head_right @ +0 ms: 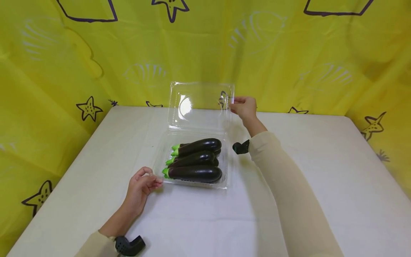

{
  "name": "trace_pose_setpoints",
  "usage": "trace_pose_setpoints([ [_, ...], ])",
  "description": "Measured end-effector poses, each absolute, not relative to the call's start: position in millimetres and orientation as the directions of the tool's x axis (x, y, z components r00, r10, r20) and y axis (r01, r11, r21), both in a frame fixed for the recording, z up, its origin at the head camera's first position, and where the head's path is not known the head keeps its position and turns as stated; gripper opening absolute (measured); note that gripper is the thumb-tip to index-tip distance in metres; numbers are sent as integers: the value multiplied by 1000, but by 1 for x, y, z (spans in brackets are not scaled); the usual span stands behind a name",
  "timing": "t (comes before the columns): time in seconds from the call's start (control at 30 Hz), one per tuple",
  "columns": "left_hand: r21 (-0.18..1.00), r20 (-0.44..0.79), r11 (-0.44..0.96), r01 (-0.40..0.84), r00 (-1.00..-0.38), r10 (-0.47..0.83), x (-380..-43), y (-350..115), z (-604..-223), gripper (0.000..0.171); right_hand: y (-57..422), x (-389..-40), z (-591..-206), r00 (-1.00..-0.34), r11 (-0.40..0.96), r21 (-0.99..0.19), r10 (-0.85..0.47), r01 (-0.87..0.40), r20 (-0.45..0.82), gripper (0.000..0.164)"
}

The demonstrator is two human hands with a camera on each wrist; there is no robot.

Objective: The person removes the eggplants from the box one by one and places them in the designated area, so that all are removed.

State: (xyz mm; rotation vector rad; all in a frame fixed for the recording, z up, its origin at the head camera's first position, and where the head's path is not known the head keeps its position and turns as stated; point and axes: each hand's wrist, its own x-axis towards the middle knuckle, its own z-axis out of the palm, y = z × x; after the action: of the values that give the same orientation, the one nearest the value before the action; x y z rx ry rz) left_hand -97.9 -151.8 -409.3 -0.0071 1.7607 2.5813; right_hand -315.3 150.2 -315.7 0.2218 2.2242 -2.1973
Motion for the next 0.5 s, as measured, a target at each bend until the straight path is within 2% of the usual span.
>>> trace_pose_setpoints([
  [0.3, 934, 84, -347, 85, -996, -18, -95, -152, -409, 20, 151, -311, -325, -988, 110, -984, 80, 140, -132, 43],
  [0.5, 948, 49, -311, 69, -996, -74, -96, -151, -409, 28, 151, -306, -331, -985, 187, -968, 63, 168, -159, 42],
])
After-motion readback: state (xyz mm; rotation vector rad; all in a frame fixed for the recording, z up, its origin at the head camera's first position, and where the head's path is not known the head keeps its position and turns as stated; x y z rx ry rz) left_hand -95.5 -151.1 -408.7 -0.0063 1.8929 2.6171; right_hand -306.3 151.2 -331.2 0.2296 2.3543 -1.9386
